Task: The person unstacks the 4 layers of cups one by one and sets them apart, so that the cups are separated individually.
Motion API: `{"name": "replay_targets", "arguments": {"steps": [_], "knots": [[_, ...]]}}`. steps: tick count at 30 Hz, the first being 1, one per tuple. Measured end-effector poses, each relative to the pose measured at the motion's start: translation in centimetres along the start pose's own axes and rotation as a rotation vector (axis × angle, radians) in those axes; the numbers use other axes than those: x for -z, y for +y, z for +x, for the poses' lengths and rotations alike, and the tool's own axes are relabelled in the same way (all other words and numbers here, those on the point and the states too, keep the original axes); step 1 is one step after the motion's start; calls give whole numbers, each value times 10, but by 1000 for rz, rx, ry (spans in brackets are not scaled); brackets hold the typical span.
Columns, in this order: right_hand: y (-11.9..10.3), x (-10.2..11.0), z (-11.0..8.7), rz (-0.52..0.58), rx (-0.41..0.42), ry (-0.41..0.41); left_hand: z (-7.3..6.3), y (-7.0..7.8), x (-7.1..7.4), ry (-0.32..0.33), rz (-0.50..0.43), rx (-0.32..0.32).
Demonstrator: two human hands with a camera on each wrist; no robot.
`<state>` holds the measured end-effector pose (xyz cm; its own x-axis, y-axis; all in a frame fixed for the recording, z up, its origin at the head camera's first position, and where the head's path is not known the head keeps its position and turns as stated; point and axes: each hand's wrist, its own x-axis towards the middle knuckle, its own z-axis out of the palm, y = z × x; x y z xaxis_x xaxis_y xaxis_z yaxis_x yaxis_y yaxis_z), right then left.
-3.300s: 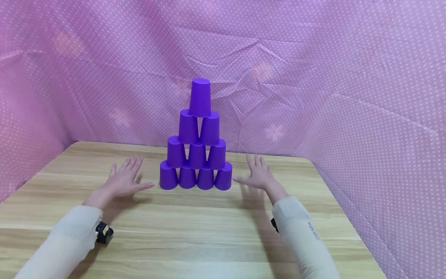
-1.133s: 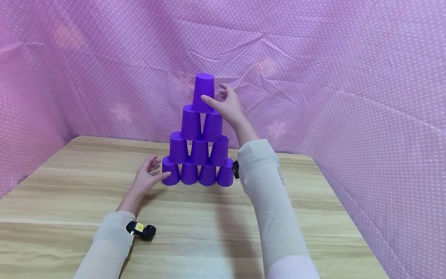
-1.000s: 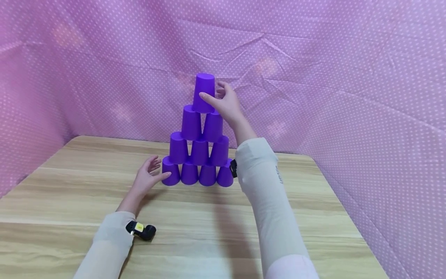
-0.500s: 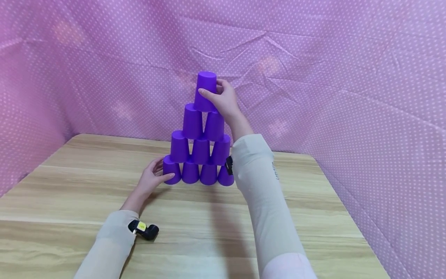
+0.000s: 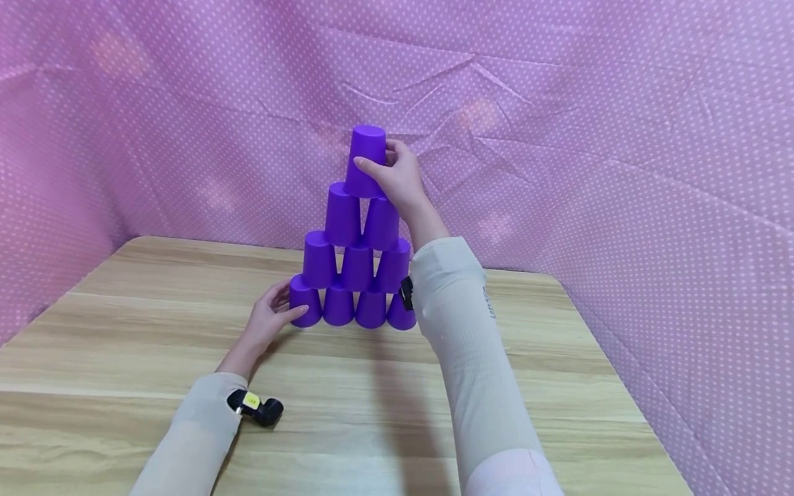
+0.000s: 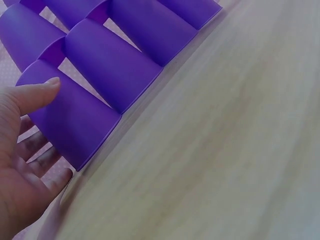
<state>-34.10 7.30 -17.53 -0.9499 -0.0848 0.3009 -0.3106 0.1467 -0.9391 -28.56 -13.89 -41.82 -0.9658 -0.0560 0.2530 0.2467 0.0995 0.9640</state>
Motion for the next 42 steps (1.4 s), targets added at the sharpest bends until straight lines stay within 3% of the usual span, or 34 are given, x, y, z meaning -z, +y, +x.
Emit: {"name": "replay_targets", "arguments": {"steps": [12, 22, 32, 42], "knots": [[-7, 6, -3, -7, 11, 19, 0, -3, -1, -16, 42, 12], [-19, 21, -7, -34, 97, 46, 1, -6, -1, -17, 64, 37], [-23, 49, -11, -48, 107, 102, 1, -7, -3, -19, 48, 28], [-1, 88, -18, -90, 70, 177, 0, -7, -2, -19, 49, 23]]}}
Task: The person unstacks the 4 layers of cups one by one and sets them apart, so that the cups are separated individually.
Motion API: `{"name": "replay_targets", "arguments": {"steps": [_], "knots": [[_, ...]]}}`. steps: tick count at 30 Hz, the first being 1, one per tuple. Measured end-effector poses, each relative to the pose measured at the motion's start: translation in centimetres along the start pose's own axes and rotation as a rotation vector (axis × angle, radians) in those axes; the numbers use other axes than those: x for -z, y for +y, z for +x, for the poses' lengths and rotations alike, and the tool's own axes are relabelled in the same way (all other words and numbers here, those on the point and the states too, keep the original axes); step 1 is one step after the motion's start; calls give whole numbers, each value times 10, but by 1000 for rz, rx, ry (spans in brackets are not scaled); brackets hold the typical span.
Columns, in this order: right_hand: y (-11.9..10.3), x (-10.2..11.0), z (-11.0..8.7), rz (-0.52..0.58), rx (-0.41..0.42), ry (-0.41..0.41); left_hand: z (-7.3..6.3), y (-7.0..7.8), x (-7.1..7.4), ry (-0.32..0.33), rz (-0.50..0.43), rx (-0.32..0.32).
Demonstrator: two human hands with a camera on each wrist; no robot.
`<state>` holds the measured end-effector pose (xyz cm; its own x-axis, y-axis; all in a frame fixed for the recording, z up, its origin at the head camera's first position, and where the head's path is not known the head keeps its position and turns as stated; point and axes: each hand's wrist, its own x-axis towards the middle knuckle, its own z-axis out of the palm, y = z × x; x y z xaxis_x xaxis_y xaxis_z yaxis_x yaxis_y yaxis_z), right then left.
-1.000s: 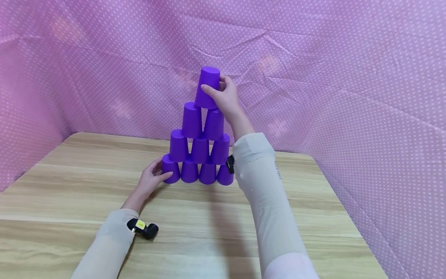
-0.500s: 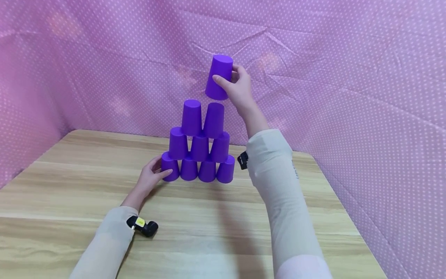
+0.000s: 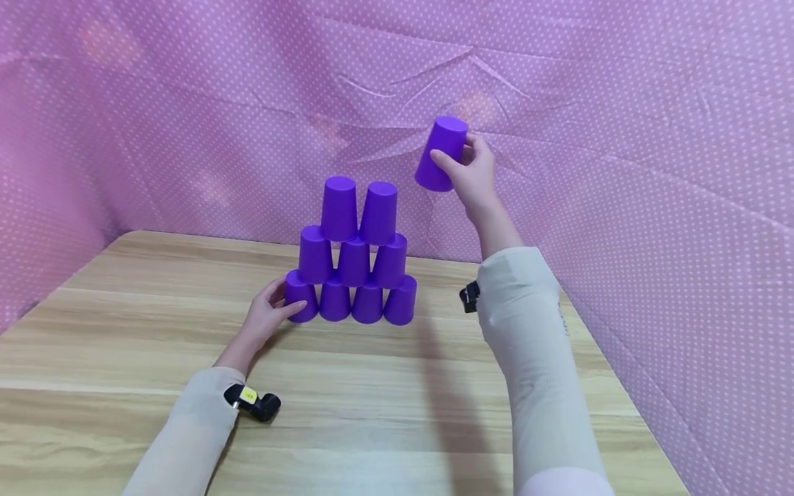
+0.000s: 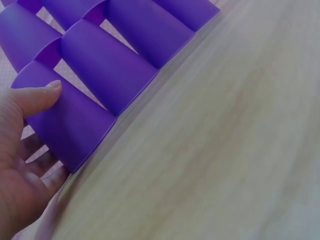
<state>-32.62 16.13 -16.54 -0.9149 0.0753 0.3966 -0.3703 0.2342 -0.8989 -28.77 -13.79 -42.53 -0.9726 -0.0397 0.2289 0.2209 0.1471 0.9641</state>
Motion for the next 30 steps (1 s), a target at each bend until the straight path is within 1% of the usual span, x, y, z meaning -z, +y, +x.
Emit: {"name": "replay_targets", "arguments": {"steps": [4, 8, 11, 15, 20, 26, 30], "knots": [[20, 11, -1, -9, -44, 34, 1, -1, 1, 0, -3, -12], [39, 20, -3, 2, -79, 96, 2, -3, 2, -7, 5, -14], [51, 26, -3, 0, -82, 151, 3, -3, 2, -8, 12, -6], [64, 33, -4, -8, -90, 196, 4, -1, 3, -11, 14, 5], [75, 40, -6, -4, -118, 215, 4, 0, 4, -16, 8, 15], [90, 45, -10, -40, -152, 207, 4, 3, 4, -18, 0, 14], [103, 48, -14, -49, -192, 201, 5, 2, 4, -19, -4, 14]]}}
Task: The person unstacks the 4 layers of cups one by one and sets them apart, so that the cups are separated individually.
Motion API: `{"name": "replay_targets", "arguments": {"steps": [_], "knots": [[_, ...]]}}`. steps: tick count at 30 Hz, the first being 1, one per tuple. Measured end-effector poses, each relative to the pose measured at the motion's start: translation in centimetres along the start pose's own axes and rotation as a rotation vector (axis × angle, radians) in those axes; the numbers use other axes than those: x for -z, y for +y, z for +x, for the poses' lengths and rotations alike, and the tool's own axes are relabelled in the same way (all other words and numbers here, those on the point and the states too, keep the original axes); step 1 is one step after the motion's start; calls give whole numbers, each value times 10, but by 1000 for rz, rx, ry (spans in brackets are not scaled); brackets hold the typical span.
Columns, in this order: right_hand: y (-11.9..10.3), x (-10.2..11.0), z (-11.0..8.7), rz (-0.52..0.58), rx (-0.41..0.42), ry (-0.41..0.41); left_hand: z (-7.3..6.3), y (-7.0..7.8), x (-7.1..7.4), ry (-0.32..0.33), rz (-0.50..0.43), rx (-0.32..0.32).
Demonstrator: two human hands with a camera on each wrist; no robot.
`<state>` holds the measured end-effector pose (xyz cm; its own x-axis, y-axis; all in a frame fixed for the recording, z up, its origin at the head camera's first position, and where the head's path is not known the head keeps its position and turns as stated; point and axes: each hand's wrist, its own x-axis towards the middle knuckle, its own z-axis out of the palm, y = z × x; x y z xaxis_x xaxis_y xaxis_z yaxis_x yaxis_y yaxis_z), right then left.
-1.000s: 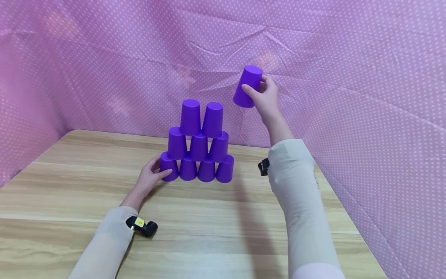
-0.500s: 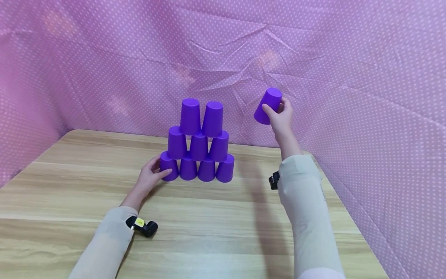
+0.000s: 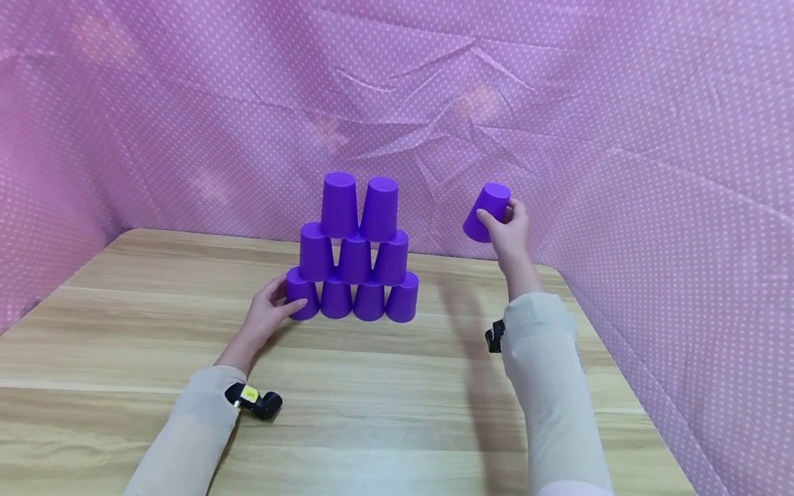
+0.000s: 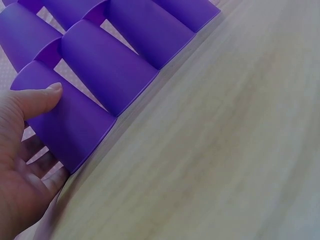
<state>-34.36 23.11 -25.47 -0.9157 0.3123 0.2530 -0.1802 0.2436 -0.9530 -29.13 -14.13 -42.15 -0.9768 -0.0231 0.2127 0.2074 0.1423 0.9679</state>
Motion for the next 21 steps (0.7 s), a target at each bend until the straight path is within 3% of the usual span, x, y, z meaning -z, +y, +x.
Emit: {"name": "replay_targets", "arguments": {"steps": [6, 21], "knots": [[20, 8, -3, 5, -58, -4, -2, -1, -4, -1, -10, -1], [54, 23, -10, -38, -75, -44, -11, -3, -5, 18, 6, -7]]}}
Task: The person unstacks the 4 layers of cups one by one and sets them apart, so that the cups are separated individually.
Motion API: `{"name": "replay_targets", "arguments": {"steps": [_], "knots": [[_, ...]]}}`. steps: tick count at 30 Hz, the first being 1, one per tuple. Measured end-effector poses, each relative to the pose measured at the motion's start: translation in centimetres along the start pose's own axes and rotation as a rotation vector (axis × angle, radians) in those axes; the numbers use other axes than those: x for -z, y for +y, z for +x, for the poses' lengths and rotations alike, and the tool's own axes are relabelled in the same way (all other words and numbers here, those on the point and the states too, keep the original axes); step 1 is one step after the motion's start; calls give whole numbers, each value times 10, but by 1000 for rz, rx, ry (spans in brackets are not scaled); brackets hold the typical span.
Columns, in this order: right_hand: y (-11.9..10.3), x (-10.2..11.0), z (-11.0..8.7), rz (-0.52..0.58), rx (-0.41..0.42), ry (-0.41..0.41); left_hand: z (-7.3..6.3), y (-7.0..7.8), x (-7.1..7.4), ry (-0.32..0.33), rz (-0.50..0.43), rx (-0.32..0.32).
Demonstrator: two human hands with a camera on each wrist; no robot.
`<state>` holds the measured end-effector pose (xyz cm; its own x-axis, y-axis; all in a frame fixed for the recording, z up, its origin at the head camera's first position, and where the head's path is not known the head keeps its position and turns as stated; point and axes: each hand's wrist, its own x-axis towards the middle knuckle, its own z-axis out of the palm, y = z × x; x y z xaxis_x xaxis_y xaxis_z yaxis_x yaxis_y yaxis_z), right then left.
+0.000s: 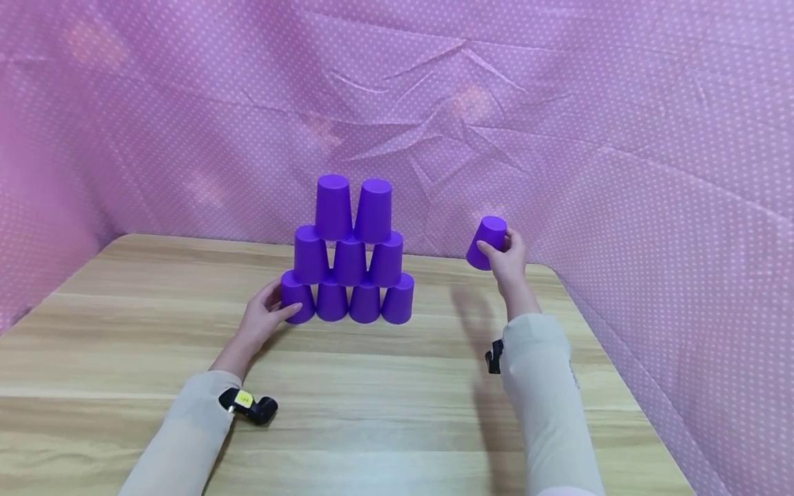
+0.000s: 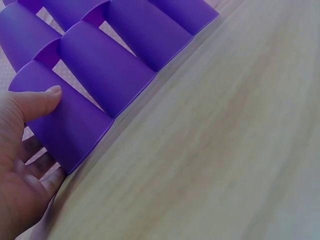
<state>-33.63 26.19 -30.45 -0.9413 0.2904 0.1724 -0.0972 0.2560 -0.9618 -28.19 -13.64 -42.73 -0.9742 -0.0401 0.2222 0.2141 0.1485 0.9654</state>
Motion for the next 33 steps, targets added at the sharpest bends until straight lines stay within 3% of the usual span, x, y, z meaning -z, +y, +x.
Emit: {"name": "replay_targets", "arguments": {"steps": [9, 21, 33], "knots": [[27, 9, -1, 23, -64, 21, 0, -2, -2, -4, -1, -6], [48, 14, 1, 56, -139, 51, 3, -4, 0, -1, 23, 19], [65, 13, 7, 98, -198, 80, 4, -4, -2, 4, -14, -23]]}}
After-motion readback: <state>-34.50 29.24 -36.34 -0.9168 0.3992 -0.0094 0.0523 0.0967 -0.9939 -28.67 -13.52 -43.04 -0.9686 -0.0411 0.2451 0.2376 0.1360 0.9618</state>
